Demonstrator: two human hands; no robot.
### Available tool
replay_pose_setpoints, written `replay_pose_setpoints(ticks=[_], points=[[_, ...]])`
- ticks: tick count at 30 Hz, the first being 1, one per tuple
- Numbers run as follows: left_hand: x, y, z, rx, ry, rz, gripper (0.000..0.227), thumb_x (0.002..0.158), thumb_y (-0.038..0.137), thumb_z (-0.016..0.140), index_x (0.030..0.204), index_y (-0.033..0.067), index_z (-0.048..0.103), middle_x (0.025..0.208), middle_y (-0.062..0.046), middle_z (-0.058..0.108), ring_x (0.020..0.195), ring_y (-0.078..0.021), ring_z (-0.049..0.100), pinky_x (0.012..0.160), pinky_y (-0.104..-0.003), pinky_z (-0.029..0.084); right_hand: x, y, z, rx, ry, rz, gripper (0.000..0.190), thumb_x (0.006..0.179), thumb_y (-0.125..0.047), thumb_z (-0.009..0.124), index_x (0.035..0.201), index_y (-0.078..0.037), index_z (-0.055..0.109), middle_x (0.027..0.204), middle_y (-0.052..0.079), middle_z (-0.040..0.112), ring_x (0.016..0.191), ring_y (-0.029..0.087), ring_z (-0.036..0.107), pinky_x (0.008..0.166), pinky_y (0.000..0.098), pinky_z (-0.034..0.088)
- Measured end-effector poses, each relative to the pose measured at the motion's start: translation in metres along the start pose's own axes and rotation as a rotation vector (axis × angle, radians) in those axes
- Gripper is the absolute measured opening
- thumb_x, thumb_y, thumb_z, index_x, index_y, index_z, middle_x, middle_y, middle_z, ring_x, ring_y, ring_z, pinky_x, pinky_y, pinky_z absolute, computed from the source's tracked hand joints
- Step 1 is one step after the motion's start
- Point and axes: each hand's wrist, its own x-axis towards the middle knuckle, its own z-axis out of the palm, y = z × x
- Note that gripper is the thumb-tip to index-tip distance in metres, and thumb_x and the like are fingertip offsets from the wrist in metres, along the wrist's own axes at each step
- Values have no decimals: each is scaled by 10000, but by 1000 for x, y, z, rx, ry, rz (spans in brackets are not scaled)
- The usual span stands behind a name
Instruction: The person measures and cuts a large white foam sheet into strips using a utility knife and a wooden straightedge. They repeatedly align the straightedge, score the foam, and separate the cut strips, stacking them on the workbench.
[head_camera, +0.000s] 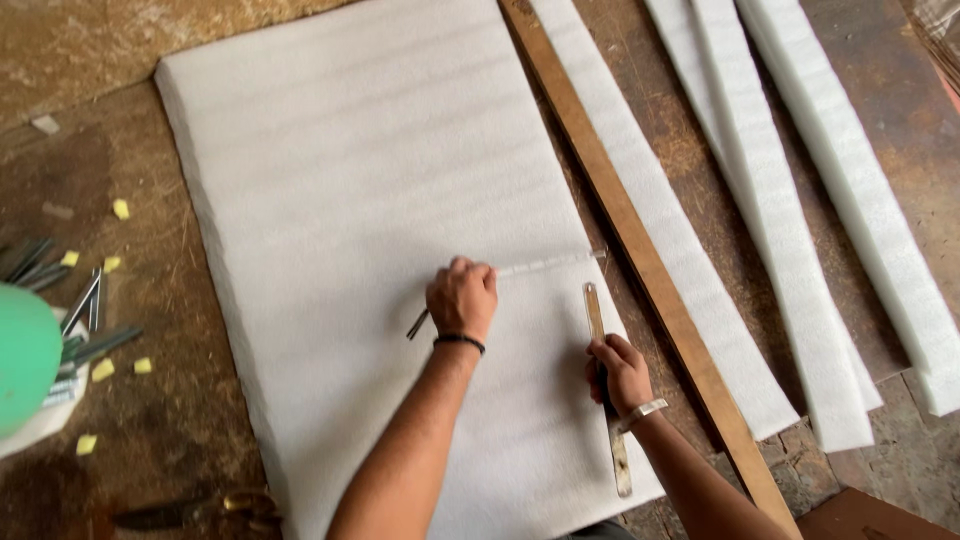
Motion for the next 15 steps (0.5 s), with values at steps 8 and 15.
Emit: replay_pose_setpoints(ticks=[8,15], points=[[183,-12,-14,118,-87,-85,193,939,297,711,919,119,783,1005,-87,707,932,-269,695,768,-420,589,2,-2,4,-136,53,66,197,989,-217,594,1027,-30,641,615,115,646,417,200,579,389,353,466],[202,-29,-20,163,-157,-112,228,978,327,679,978,120,775,1035,-81,700,957,-238,695,783,-398,606,-3,-4,7,-229,36,77,316,975,-173,593,1267,-58,549,711,160,755,509,213,696,455,355,562]])
